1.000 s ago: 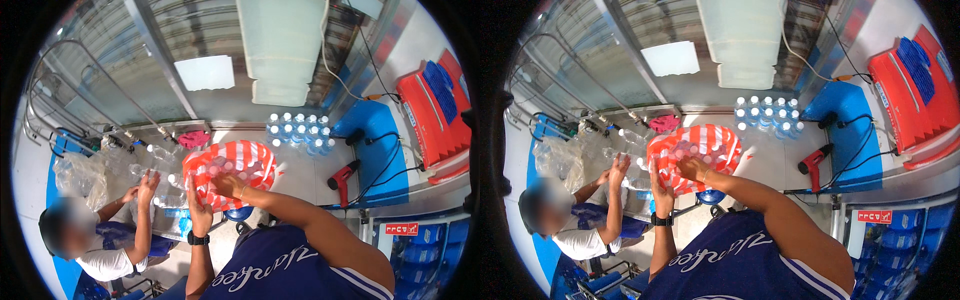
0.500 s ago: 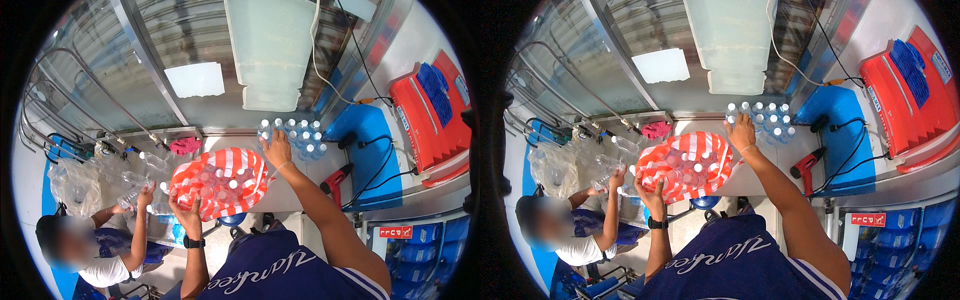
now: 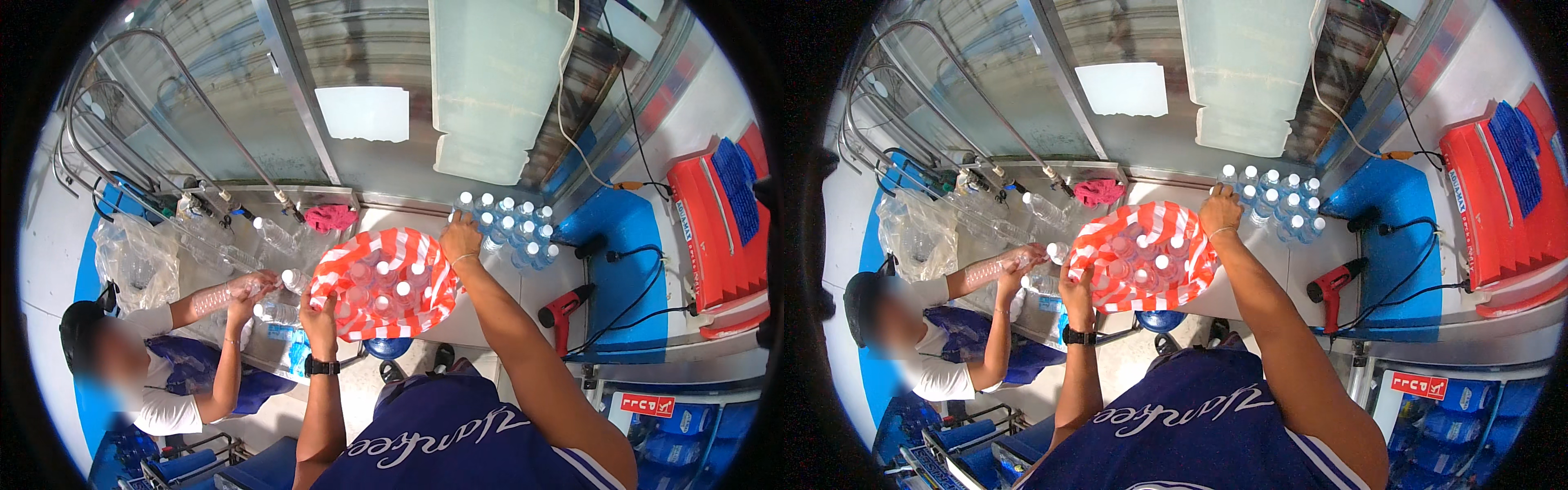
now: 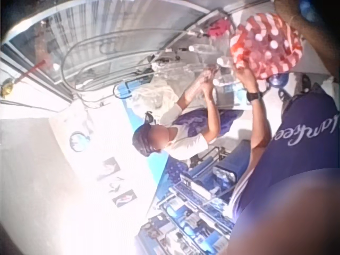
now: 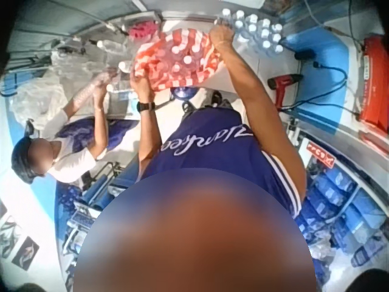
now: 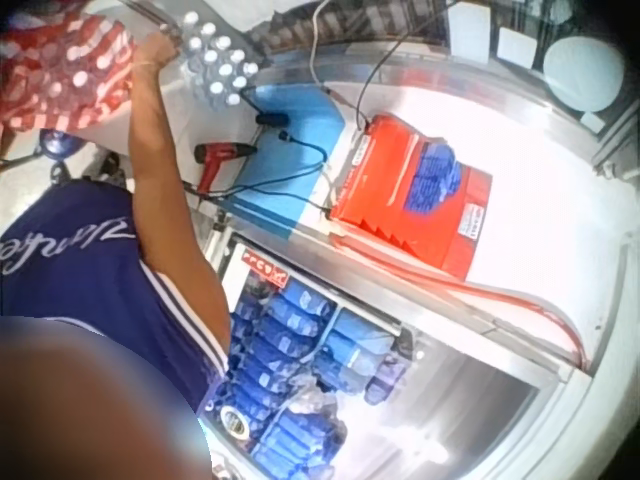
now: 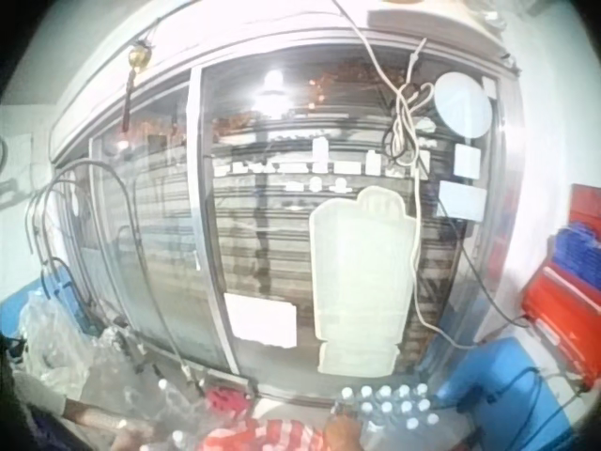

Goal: The person applies blue labels to water bottles, uses a red heat gun to shrink-wrap the labels, and then places the labeled bottles into a red-and-white striped plastic bag. Another person is visible in the background handling empty bottles.

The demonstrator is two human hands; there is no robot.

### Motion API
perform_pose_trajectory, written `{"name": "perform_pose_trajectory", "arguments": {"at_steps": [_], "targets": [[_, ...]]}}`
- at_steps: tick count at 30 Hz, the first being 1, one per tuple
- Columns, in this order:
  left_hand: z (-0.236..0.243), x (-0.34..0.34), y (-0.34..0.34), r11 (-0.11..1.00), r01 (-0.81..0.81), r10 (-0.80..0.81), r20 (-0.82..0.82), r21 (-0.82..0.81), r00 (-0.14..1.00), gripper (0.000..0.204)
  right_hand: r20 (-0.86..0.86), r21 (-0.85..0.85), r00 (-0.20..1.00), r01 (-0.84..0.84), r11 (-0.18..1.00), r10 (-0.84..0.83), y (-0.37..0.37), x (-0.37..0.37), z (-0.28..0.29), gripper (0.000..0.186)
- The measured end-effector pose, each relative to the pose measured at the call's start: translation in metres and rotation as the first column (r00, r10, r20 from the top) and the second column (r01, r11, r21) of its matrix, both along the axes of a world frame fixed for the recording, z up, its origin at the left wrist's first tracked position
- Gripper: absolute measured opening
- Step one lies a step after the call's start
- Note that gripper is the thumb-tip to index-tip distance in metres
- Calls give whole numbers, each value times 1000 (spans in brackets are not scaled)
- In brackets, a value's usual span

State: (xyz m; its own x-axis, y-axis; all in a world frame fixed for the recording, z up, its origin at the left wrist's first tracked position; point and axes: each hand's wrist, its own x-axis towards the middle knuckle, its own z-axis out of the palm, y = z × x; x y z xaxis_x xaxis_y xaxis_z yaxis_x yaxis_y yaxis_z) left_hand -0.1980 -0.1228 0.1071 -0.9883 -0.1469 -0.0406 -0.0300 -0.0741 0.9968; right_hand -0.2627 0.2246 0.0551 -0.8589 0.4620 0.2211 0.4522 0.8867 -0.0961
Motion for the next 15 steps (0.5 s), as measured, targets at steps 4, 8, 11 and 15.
{"name": "perform_pose_trajectory", "arguments": {"at_steps": [4, 8, 11, 15], "targets": [[6, -2, 0, 997, 34, -35, 19, 64, 999, 44, -74, -189, 994, -94, 977, 81, 17, 4, 1, 39], [15, -2, -1, 989, 65, -71, 43, 134, 997, 43, -36, -313, 985, -172, 934, 170, 44, 10, 15, 46], [17, 1, -5, 980, 79, -85, 21, 183, 996, 42, -270, -340, 954, -222, 914, 131, 46, 32, 60, 44], [12, 2, -10, 980, 46, -52, 30, 194, 998, 37, -663, -203, 718, -445, 872, 212, 28, 78, 163, 34]]}}
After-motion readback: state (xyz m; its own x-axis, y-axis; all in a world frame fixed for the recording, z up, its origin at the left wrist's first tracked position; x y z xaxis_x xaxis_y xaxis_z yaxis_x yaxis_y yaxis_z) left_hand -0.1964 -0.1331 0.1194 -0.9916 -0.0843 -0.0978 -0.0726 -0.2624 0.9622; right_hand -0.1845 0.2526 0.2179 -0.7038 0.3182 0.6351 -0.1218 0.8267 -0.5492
